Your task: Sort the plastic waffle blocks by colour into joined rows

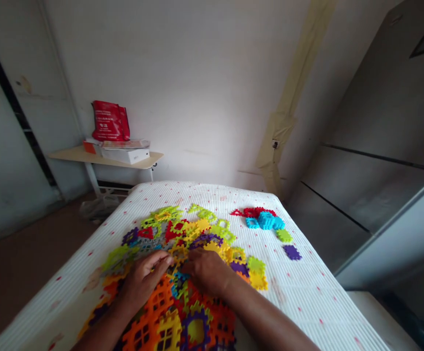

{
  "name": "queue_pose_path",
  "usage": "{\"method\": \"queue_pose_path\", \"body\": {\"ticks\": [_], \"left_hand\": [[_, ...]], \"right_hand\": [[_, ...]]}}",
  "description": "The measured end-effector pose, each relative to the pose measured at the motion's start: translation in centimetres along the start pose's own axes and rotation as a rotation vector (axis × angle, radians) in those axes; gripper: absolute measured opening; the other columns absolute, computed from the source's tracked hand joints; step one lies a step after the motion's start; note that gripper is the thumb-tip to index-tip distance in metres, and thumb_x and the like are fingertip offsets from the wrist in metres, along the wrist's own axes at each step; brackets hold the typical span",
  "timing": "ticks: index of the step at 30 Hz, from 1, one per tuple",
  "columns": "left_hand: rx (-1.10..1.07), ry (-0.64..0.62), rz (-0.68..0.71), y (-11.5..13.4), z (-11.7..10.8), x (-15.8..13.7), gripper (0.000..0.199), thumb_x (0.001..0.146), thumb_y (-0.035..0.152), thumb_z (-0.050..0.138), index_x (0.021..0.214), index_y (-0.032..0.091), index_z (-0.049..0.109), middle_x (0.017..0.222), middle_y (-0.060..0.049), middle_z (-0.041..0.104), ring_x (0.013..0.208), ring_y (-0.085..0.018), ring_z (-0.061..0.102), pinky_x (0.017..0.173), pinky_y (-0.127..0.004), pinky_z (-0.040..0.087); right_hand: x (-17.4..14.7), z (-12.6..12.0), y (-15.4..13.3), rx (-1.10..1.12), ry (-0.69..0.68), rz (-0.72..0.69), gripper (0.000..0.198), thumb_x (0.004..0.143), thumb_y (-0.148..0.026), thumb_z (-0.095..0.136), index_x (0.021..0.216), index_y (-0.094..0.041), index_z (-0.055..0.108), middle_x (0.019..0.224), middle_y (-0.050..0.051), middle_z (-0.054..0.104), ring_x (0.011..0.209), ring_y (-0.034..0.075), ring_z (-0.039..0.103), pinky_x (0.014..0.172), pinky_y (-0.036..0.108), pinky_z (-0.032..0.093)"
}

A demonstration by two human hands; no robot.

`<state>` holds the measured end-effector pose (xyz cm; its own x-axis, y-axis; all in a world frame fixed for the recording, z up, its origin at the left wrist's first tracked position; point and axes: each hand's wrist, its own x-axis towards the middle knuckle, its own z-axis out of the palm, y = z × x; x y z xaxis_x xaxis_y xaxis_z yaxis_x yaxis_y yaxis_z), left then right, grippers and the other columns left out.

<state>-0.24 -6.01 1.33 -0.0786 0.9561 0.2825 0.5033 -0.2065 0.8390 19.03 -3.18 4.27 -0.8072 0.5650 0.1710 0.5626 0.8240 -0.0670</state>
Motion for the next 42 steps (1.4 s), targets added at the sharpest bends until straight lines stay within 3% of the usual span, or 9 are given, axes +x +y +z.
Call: {"method": "queue_pose_path", "body": {"ticks": [5,13,16,20,25,29,34,42], "left_hand": [[0.074,-0.132,0.083,-0.4,0.2,0.2,0.029,0.082,0.042,0.047,0.084,0.022,0.068,0.082,-0.001,0.071,0.080,-0.018,0.065,0.073,-0.024,0.050],[0.115,-0.160,0.102,-1.1,0.5,0.3,0.030,0.081,0.043,0.047,0.089,0.024,0.068,0.092,-0.001,0.072,0.089,-0.019,0.066,0.080,-0.025,0.050],[0.087,-0.146,0.064,-1.3,0.5,0.5,0.032,0.081,0.045,0.048,0.097,0.025,0.068,0.100,-0.002,0.072,0.096,-0.020,0.065,0.084,-0.026,0.050],[0.034,-0.162,0.027,-1.7,0.6,0.6,0.037,0.082,0.045,0.046,0.105,0.024,0.065,0.108,-0.004,0.070,0.102,-0.020,0.063,0.088,-0.028,0.049],[0.015,-0.152,0.019,-1.5,0.7,0.5,0.037,0.082,0.045,0.047,0.104,0.024,0.066,0.108,-0.004,0.070,0.101,-0.021,0.063,0.089,-0.030,0.049],[-0.039,-0.155,0.022,-1.2,0.6,0.3,0.036,0.083,0.043,0.046,0.105,0.024,0.067,0.107,-0.004,0.070,0.099,-0.021,0.064,0.088,-0.030,0.050],[-0.139,-0.143,-0.023,-1.0,0.5,0.1,0.038,0.084,0.043,0.046,0.106,0.021,0.067,0.103,-0.005,0.071,0.098,-0.022,0.064,0.084,-0.031,0.052],[-0.162,-0.149,-0.021,-0.4,0.4,0.1,0.037,0.084,0.043,0.047,0.107,0.021,0.066,0.109,-0.006,0.069,0.102,-0.022,0.063,0.092,-0.033,0.048]], "right_hand": [[0.1,1.8,-0.3,-0.202,0.010,0.010,0.010,0.082,-0.019,0.057,0.090,-0.020,0.064,0.081,0.005,0.064,0.073,0.017,0.060,0.055,0.023,0.045],[-0.6,1.3,0.5,-0.177,-0.036,0.016,0.012,0.086,-0.023,0.052,0.092,-0.018,0.060,0.084,0.002,0.067,0.071,0.016,0.062,0.056,0.023,0.043],[-1.1,0.5,1.1,-0.031,-0.030,0.032,0.013,0.082,-0.026,0.055,0.092,-0.022,0.062,0.086,0.000,0.069,0.076,0.015,0.063,0.060,0.021,0.043],[-1.7,-0.4,2.2,0.277,-0.006,0.064,0.021,0.078,-0.017,0.055,0.094,-0.026,0.065,0.091,-0.004,0.070,0.078,0.012,0.063,0.066,0.018,0.043],[-2.0,-0.9,3.1,0.530,0.094,0.045,0.034,0.068,-0.005,0.054,0.095,-0.020,0.066,0.086,-0.002,0.068,0.071,0.010,0.060,0.066,0.017,0.043],[-2.2,-1.4,3.3,0.629,0.173,0.029,0.035,0.069,-0.002,0.048,0.094,-0.019,0.065,0.085,-0.002,0.067,0.069,0.009,0.058,0.066,0.016,0.043],[-2.2,-1.4,2.8,0.558,0.180,-0.004,0.037,0.073,-0.002,0.046,0.098,-0.021,0.064,0.084,-0.002,0.067,0.066,0.009,0.059,0.064,0.016,0.042],[-1.9,-0.7,1.9,0.335,0.174,-0.120,0.032,0.081,-0.009,0.046,0.104,-0.023,0.062,0.087,0.004,0.068,0.077,0.013,0.063,0.069,0.020,0.045]]}}
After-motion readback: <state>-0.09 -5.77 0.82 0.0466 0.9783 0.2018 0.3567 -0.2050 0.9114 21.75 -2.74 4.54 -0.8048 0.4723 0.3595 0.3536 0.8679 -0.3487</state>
